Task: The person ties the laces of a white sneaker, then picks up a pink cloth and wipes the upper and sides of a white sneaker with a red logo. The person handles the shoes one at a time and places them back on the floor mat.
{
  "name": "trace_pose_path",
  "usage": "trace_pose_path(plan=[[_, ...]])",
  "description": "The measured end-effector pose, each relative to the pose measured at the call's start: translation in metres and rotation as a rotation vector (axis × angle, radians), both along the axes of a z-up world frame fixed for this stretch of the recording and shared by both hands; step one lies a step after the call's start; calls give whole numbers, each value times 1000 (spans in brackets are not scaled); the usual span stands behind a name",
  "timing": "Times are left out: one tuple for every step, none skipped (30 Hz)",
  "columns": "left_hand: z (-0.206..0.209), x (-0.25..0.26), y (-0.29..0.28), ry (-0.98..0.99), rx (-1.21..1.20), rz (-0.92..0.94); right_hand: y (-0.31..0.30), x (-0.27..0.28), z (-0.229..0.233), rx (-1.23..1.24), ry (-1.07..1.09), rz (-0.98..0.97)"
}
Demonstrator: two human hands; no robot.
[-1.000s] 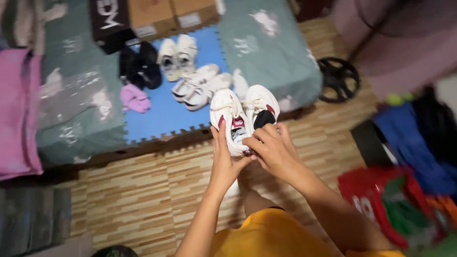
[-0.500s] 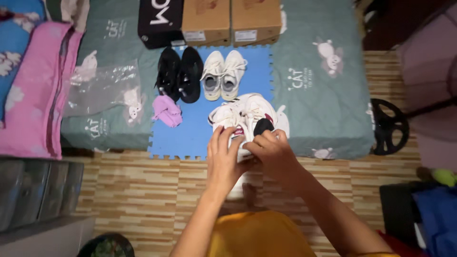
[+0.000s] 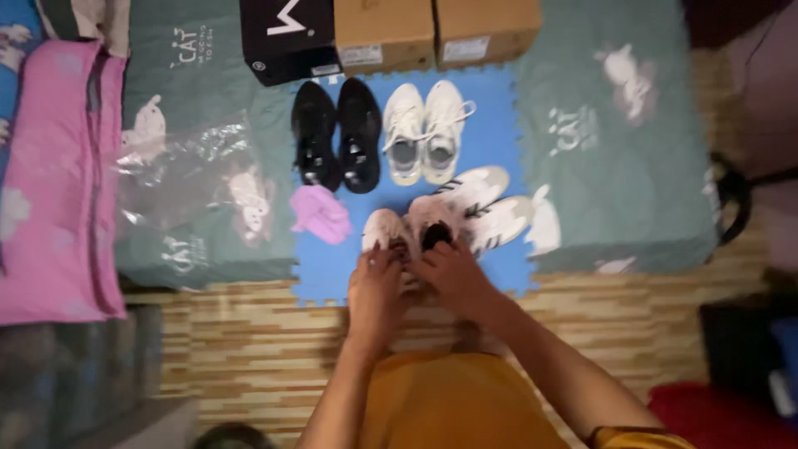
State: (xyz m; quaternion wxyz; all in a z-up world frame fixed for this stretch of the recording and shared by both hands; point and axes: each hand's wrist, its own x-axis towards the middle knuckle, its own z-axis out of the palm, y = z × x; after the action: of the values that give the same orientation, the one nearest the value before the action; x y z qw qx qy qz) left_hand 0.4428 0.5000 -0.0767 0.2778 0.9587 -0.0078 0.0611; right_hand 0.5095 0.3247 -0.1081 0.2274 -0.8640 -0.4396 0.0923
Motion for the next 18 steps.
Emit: trace_pose_path(plan=[[-10, 5, 18, -3, -8, -33, 16, -1, -8, -21, -16, -22], [-20, 9, 36, -5, -16, -66, 32, -2, -15, -43, -32, -44], [-30, 10, 54, 33, -15, -99, 45, -7, -23, -43, -34, -78], [-42, 10, 72, 70, -12, -132, 58, -11, -31, -44, -35, -113], [-56, 13, 88, 101, -9, -161, 71, -13, -40, -45, -44, -143], [-70, 16, 102, 93, 42, -190, 84, -14, -50, -73, 27, -190], [-84, 17, 116, 90, 96, -227, 99, -19, -60, -95, 104, -243], [-98, 18, 129, 85, 150, -263, 113, -24, -70, -117, 182, -297], [-112, 19, 140, 116, 106, -286, 124, -31, -80, -102, 182, -337], [-126, 19, 151, 149, 63, -307, 134, -38, -89, -88, 181, -377], [-140, 19, 159, 179, 19, -324, 142, -43, -98, -76, 176, -413], [-153, 20, 167, 224, -21, -356, 151, -47, -107, -78, 143, -452], [-166, 20, 174, 270, -61, -381, 160, -52, -115, -81, 112, -483], [-179, 19, 180, 317, -100, -405, 167, -57, -123, -86, 80, -514], [-190, 18, 185, 312, -98, -428, 176, -62, -130, -74, 113, -549], [-202, 18, 189, 307, -96, -451, 185, -68, -137, -63, 147, -584], [-214, 19, 192, 297, -96, -473, 191, -71, -145, -51, 174, -617], [-226, 21, 194, 282, -78, -498, 196, -74, -153, -45, 135, -639]])
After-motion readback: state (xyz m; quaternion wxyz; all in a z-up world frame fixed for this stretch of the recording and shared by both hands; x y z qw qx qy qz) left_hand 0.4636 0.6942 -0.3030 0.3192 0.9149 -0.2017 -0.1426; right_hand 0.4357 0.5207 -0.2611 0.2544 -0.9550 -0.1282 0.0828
